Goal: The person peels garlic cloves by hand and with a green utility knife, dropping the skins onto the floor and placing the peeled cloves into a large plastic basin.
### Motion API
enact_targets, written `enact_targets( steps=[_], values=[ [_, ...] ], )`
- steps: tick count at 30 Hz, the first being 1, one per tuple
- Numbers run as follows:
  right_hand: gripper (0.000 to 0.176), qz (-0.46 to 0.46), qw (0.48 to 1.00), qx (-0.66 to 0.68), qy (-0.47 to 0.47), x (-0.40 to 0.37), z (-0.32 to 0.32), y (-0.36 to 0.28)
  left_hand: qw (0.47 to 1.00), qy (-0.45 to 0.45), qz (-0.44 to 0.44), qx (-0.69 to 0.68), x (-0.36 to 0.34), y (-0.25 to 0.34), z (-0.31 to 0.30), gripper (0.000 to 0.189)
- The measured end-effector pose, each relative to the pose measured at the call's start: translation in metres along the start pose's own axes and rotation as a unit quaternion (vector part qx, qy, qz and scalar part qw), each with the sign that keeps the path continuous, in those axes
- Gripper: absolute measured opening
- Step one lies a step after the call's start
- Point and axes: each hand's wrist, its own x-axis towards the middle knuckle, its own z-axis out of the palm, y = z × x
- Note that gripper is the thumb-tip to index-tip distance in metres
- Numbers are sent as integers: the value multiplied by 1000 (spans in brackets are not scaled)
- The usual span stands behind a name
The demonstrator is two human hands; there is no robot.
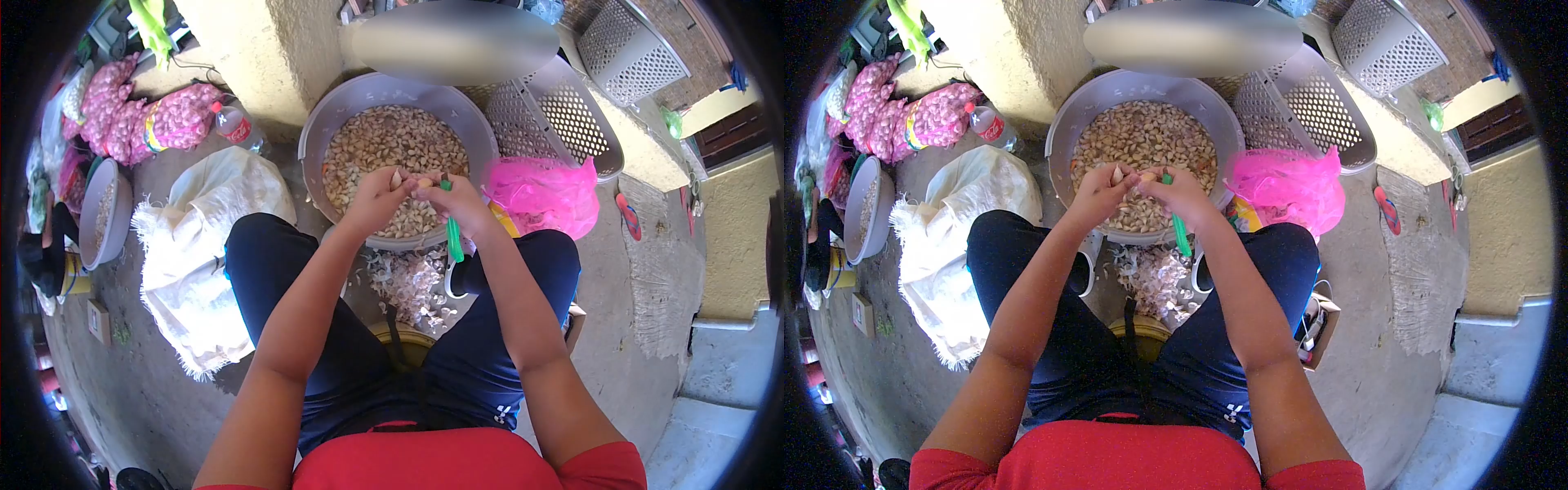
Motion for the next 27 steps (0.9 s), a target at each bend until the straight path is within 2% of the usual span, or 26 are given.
enact_targets(
  steps=[2, 5, 8, 11, 14, 17, 20, 23, 26, 27],
  values=[
    [29, -12, 999, 46, -24, 1, -2, 3, 1000, -5, 6, 31, -1, 3, -3, 15],
    [21, -21, 998, 57, -26, 2, -1, 3, 959, 104, 212, 158, 3, -4, -2, 12],
    [17, -12, 993, 113, -27, -1, 1, -2, 963, 116, 181, 161, -2, 10, -4, 10],
    [28, -2, 989, 138, -49, -1, -1, -1, 954, 129, 211, 172, 1, 5, -7, 10],
    [22, 8, 978, 194, -74, -4, -1, -7, 958, 144, 191, 161, 0, 7, -6, 11],
    [26, 15, 968, 229, -101, -2, -8, -3, 981, 123, 89, 118, 1, 3, -4, 14],
    [26, 15, 971, 221, -86, -3, -9, -2, 995, 95, 20, -15, 3, -1, 1, 18],
    [26, 19, 980, 181, -83, -7, -7, -8, 995, 18, -61, -80, 3, 2, -2, 22],
    [24, 16, 984, 160, -80, -5, -8, -4, 997, 30, -47, -57, 1, 3, 0, 21],
    [24, 19, 983, 164, -82, -6, -7, -6, 998, 54, -6, -27, 0, 3, 0, 19]
  ],
)
